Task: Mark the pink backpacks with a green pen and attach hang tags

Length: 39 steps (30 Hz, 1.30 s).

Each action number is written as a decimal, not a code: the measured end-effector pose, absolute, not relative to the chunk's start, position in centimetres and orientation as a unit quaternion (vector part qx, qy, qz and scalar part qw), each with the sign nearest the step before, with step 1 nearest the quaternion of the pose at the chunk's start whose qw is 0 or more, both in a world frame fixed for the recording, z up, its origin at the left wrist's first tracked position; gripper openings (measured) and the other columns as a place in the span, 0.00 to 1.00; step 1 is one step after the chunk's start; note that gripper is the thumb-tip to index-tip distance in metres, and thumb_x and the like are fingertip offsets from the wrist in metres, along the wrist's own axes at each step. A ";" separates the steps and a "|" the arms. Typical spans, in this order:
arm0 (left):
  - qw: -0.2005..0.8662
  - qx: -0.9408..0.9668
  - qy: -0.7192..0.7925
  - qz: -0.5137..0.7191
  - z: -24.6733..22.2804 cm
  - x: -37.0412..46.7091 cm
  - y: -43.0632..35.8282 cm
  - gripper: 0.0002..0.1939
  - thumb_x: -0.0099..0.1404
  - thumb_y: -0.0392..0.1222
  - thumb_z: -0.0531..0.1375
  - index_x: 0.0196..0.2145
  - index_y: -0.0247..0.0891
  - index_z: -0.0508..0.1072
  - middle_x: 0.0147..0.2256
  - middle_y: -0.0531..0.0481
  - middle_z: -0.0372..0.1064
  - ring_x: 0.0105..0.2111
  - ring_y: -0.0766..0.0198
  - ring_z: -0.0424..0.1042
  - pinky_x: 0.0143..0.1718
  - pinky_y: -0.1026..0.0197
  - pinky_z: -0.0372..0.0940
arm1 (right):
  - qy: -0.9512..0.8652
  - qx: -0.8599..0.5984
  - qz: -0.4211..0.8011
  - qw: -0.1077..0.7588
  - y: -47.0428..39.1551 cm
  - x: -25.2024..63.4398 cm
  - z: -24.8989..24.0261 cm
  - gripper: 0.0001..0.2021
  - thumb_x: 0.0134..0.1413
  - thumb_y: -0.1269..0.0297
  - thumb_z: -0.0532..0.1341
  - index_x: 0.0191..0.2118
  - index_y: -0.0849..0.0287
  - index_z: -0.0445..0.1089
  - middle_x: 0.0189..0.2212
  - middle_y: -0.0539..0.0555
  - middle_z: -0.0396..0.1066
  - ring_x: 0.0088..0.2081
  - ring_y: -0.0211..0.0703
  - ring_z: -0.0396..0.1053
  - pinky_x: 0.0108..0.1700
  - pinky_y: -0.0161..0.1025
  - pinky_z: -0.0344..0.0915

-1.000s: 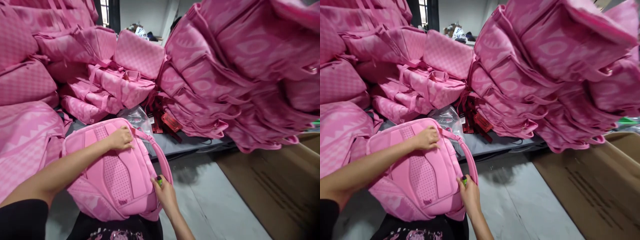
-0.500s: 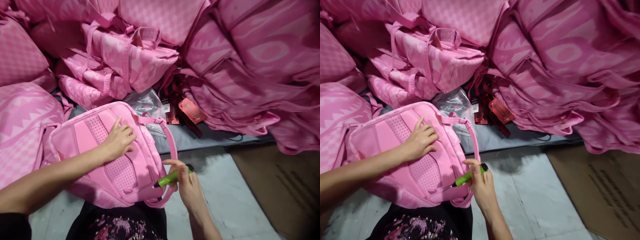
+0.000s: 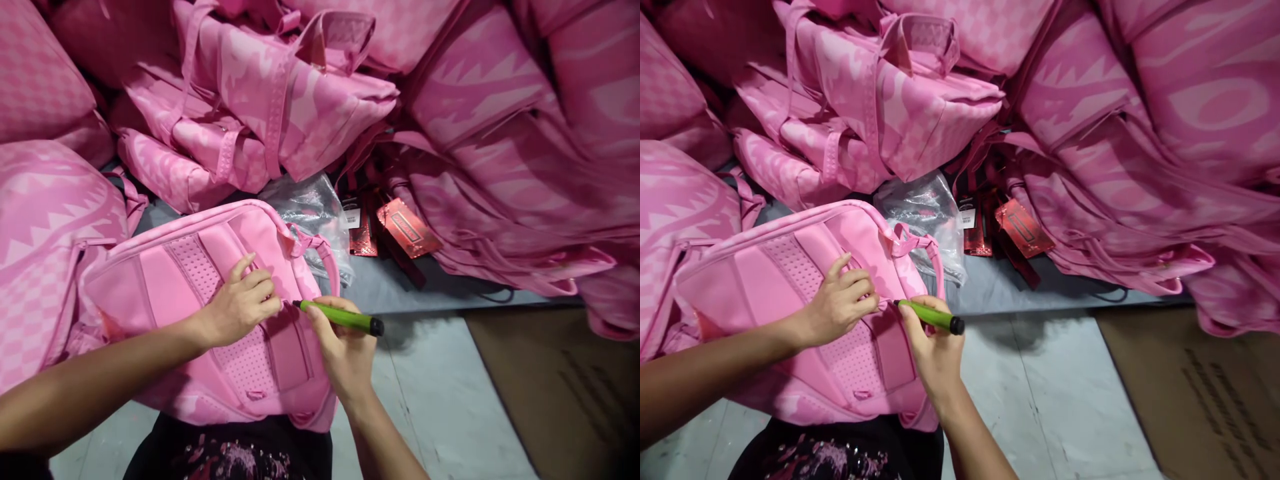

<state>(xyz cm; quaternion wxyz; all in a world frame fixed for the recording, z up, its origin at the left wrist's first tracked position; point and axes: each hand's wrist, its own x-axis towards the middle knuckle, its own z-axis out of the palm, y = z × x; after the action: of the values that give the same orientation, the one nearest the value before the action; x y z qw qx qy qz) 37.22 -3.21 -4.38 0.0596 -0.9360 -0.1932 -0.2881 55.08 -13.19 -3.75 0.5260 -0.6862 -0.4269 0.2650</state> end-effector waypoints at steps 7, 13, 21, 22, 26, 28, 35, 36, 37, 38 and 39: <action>0.056 -0.938 -0.195 -0.282 -4.6 37.2 -2.8 0.10 0.68 0.30 0.54 0.30 0.38 0.71 0.32 0.53 0.71 0.45 0.62 0.69 0.67 0.46 0.43 | -0.468 -0.676 0.255 0.509 -12.1 54.6 -4.5 0.10 0.56 0.57 0.65 0.36 0.59 0.74 0.28 0.51 0.74 0.25 0.36 0.69 0.28 0.35 0.67; 0.049 -0.940 -0.199 -0.274 -4.9 37.2 -2.7 0.10 0.67 0.30 0.54 0.31 0.39 0.71 0.32 0.53 0.70 0.45 0.61 0.68 0.66 0.46 0.45 | -0.435 -0.672 0.267 0.537 -12.2 54.3 -4.9 0.10 0.55 0.58 0.66 0.37 0.59 0.73 0.30 0.52 0.76 0.28 0.39 0.72 0.30 0.35 0.70; 0.045 -0.941 -0.204 -0.267 -4.5 37.4 -2.7 0.10 0.68 0.30 0.54 0.31 0.38 0.71 0.31 0.52 0.70 0.45 0.61 0.69 0.66 0.46 0.46 | -0.415 -0.677 0.264 0.548 -12.3 54.2 -5.4 0.11 0.54 0.57 0.66 0.38 0.60 0.72 0.31 0.53 0.75 0.29 0.39 0.72 0.31 0.36 0.70; 0.047 -0.941 -0.205 -0.267 -4.5 37.4 -2.7 0.10 0.67 0.30 0.55 0.31 0.38 0.71 0.32 0.52 0.71 0.45 0.61 0.69 0.66 0.47 0.46 | -0.415 -0.677 0.265 0.548 -12.3 54.2 -5.4 0.12 0.54 0.57 0.66 0.38 0.60 0.73 0.31 0.53 0.75 0.28 0.39 0.72 0.31 0.37 0.70; 0.050 -0.942 -0.206 -0.261 -4.4 37.4 -2.6 0.09 0.67 0.31 0.56 0.30 0.38 0.71 0.30 0.53 0.70 0.45 0.61 0.69 0.65 0.46 0.47 | -0.411 -0.685 0.250 0.547 -12.1 54.3 -5.4 0.12 0.54 0.56 0.66 0.38 0.60 0.73 0.31 0.53 0.75 0.28 0.39 0.72 0.31 0.37 0.70; 0.053 -0.942 -0.205 -0.260 -4.5 37.4 -2.6 0.08 0.67 0.31 0.57 0.30 0.38 0.71 0.31 0.52 0.70 0.46 0.60 0.69 0.65 0.46 0.47 | -0.423 -0.682 0.251 0.541 -12.1 54.4 -5.3 0.12 0.55 0.56 0.66 0.38 0.59 0.73 0.32 0.53 0.76 0.29 0.40 0.73 0.31 0.37 0.70; 0.054 -0.945 -0.205 -0.249 -4.6 37.4 -2.4 0.07 0.68 0.34 0.57 0.32 0.38 0.71 0.33 0.52 0.71 0.47 0.59 0.68 0.64 0.45 0.48 | -0.449 -0.675 0.237 0.535 -12.0 54.4 -5.1 0.09 0.56 0.58 0.65 0.37 0.59 0.74 0.31 0.52 0.76 0.29 0.39 0.73 0.32 0.36 0.71; 0.054 -0.945 -0.205 -0.247 -4.5 37.3 -2.4 0.07 0.68 0.34 0.57 0.32 0.38 0.71 0.33 0.52 0.71 0.47 0.59 0.68 0.64 0.45 0.48 | -0.448 -0.677 0.238 0.533 -12.0 54.4 -5.1 0.09 0.56 0.58 0.65 0.37 0.59 0.74 0.31 0.52 0.76 0.29 0.39 0.73 0.32 0.36 0.71; 0.054 -0.945 -0.206 -0.247 -4.4 37.3 -2.4 0.07 0.68 0.34 0.57 0.31 0.38 0.71 0.33 0.52 0.71 0.47 0.59 0.68 0.64 0.45 0.48 | -0.445 -0.679 0.237 0.533 -12.0 54.4 -5.0 0.09 0.56 0.58 0.65 0.38 0.59 0.74 0.31 0.53 0.76 0.29 0.39 0.73 0.31 0.36 0.70; 0.054 -0.945 -0.207 -0.246 -4.4 37.3 -2.4 0.07 0.68 0.34 0.57 0.31 0.38 0.71 0.33 0.52 0.71 0.47 0.59 0.68 0.64 0.45 0.48 | -0.444 -0.679 0.237 0.535 -12.0 54.5 -5.0 0.09 0.56 0.59 0.65 0.38 0.58 0.74 0.32 0.52 0.76 0.30 0.39 0.73 0.32 0.36 0.71; 0.053 -0.946 -0.208 -0.244 -4.4 37.3 -2.4 0.07 0.68 0.34 0.57 0.32 0.38 0.71 0.32 0.52 0.71 0.47 0.59 0.68 0.64 0.45 0.48 | -0.444 -0.677 0.241 0.535 -12.0 54.5 -5.0 0.09 0.56 0.59 0.66 0.38 0.58 0.74 0.32 0.52 0.76 0.30 0.39 0.73 0.32 0.36 0.71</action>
<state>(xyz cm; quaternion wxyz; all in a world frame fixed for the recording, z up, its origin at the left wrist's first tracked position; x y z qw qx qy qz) 37.29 -2.37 -4.40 0.0528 -0.9457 -0.2084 -0.2438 54.50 -11.96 -4.97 0.5348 -0.6772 -0.4443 0.2407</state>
